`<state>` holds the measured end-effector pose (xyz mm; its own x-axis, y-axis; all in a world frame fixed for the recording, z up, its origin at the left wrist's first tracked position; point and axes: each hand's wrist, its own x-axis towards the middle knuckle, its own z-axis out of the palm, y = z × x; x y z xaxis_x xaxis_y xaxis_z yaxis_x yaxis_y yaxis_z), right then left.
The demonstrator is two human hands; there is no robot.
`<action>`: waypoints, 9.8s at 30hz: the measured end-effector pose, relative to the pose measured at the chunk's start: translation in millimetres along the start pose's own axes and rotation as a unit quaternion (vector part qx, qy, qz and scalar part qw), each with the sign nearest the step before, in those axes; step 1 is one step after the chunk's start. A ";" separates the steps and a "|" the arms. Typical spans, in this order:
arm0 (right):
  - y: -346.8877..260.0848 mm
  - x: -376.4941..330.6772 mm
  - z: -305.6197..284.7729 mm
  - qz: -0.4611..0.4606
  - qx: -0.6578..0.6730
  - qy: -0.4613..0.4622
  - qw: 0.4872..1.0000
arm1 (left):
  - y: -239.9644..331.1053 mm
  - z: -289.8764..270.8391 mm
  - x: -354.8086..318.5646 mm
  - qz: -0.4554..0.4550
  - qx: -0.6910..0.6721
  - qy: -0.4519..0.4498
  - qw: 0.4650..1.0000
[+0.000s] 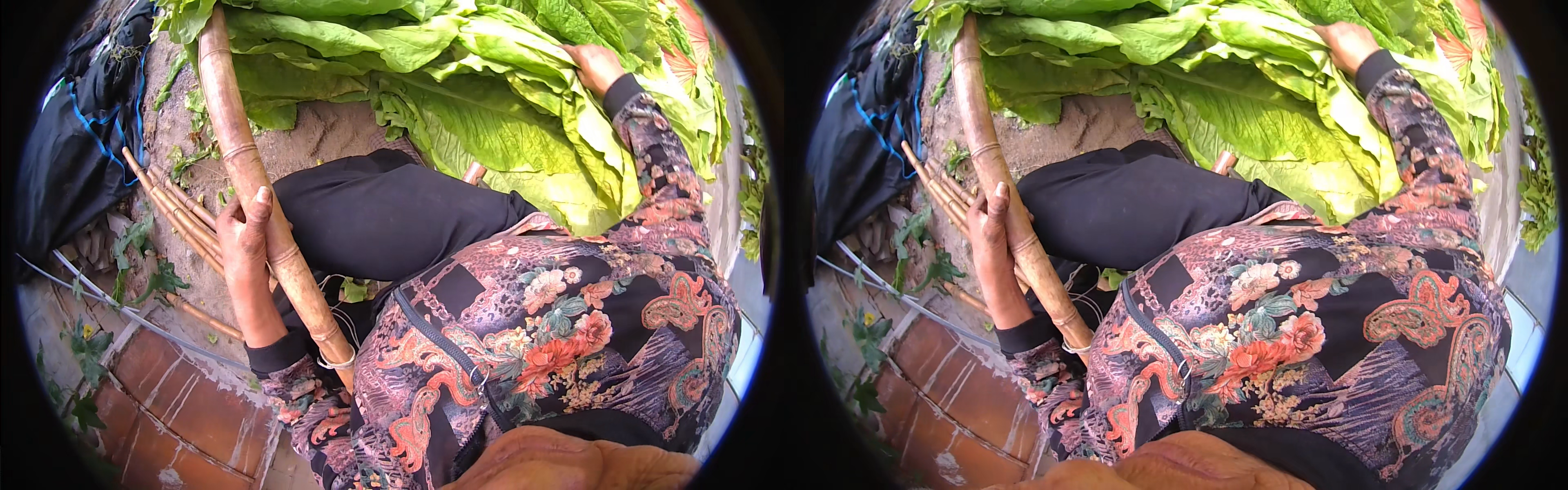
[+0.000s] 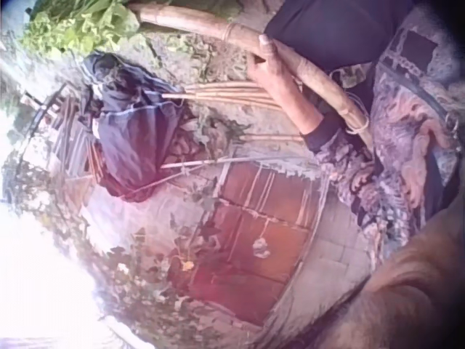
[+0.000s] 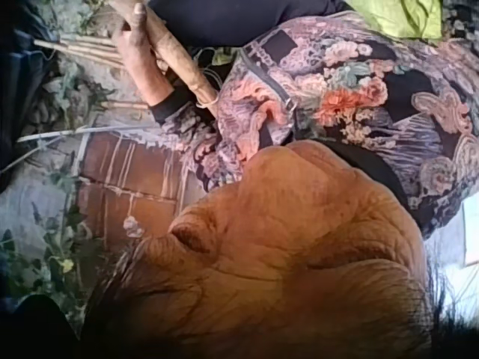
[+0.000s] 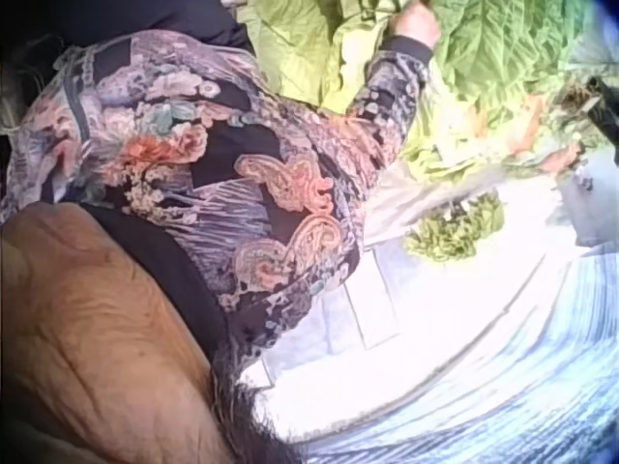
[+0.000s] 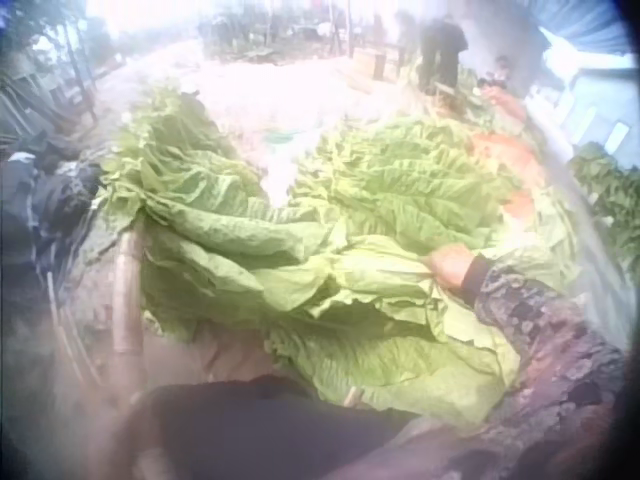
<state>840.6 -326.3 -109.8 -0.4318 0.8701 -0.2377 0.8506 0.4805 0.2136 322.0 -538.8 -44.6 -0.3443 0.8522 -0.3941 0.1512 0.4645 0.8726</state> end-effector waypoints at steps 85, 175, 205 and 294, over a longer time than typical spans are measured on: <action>-248.7 -62.7 -176.5 -0.388 0.490 0.239 0.743 | 88.3 63.8 -89.3 0.398 0.024 -0.006 0.917; 10.0 123.5 184.5 0.227 0.300 -0.105 0.921 | 101.1 123.5 187.1 0.175 0.217 -0.128 0.952; -99.2 88.1 187.4 0.032 0.083 0.098 0.991 | 76.2 104.3 188.8 0.215 0.161 -0.168 0.948; 56.0 89.5 -12.7 0.134 0.192 -0.014 0.972 | 95.0 118.3 200.7 0.308 -0.010 0.067 0.949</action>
<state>845.8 -220.1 -107.0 -0.1763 0.9522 -0.2494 0.9829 0.1569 -0.0961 376.8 -295.2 -75.0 -0.3109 0.9217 0.2320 0.3457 -0.1177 0.9309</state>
